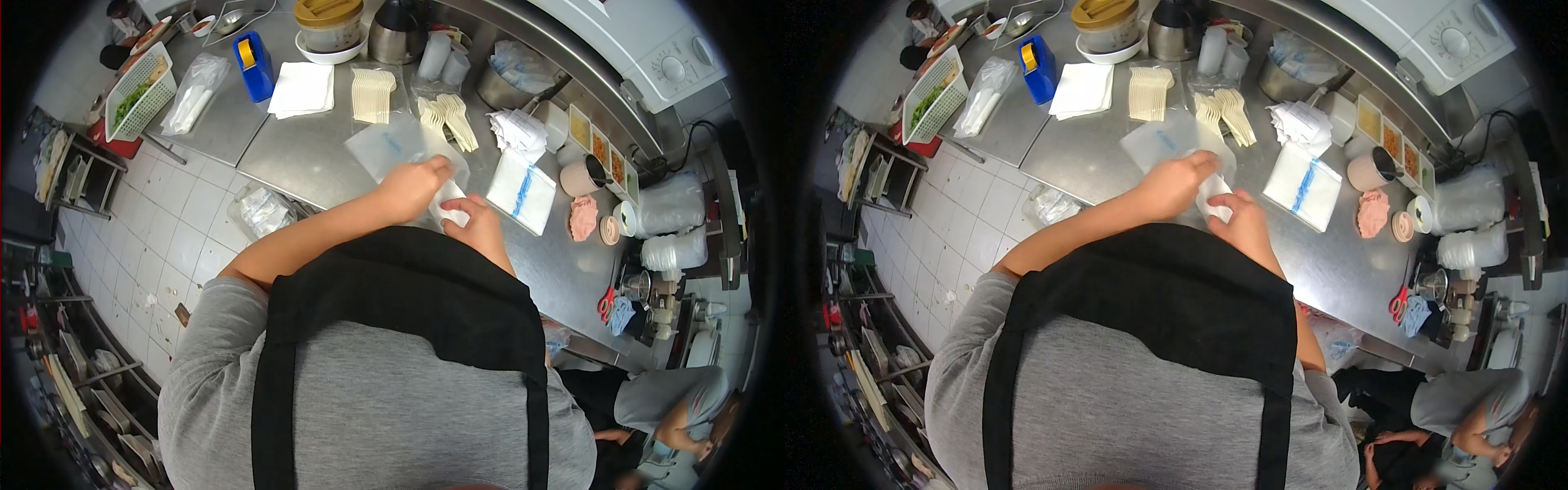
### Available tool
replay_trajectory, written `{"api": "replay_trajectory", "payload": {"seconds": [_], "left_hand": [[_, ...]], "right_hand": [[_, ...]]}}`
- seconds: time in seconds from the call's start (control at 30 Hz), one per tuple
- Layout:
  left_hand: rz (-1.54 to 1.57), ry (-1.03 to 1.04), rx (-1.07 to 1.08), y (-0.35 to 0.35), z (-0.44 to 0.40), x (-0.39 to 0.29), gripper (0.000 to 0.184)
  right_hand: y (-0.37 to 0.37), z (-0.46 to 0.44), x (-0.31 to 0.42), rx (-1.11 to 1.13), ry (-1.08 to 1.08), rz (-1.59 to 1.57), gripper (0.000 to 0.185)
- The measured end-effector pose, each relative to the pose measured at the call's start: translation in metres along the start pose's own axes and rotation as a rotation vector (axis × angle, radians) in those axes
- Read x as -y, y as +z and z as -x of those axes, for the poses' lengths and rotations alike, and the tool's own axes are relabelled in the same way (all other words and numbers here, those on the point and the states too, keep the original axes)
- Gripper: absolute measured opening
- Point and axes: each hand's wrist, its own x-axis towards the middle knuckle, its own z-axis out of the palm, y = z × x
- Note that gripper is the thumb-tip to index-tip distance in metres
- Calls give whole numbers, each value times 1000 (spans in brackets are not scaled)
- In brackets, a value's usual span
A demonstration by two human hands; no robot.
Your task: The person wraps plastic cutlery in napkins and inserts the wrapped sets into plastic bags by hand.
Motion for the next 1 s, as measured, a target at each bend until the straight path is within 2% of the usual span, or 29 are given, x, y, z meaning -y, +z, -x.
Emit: {"api": "replay_trajectory", "payload": {"seconds": [0.13,0.2,0.3,0.5,0.53,0.57,0.63,0.67,0.7,0.77,0.8,0.83,0.87,0.9,0.93,1.0], "left_hand": [[62,56,71,-12,5,-26,51],[82,172,9,-13,4,-27,51],[90,275,5,-11,4,-27,51],[218,411,67,-4,3,-36,55],[239,454,46,0,2,-36,55],[257,494,23,4,1,-36,55],[333,477,117,-5,2,-44,58],[403,452,144,-21,5,-50,57],[469,417,157,-36,8,-50,57],[350,340,-228,-47,4,-19,60],[248,329,-462,-47,-1,18,69],[264,76,-457,-59,7,48,80],[314,-112,-378,-61,12,84,88],[340,-297,-210,-49,20,117,92],[580,-542,46,-59,30,119,74],[1026,-601,131,-22,47,162,57]], "right_hand": [[20,-16,-25,-140,-1,-97,25],[29,-26,-42,-162,49,-211,26],[32,-44,-55,34,-57,-399,31],[38,-58,-28,80,36,-344,39],[42,-64,-34,41,-138,-301,38],[44,-68,-39,37,-125,-267,38],[43,-68,-23,48,-113,-204,37],[40,-69,-15,95,-67,-168,39],[59,-70,-46,118,-29,-716,39],[63,-72,-87,202,79,-1027,43],[76,-77,-87,172,58,-893,43],[90,-82,-89,142,42,-759,44],[69,-72,-31,239,-61,-539,41],[57,-67,2,316,-168,-318,39],[64,-68,1,348,-169,-352,38],[78,-72,-10,401,-160,-418,38]]}}
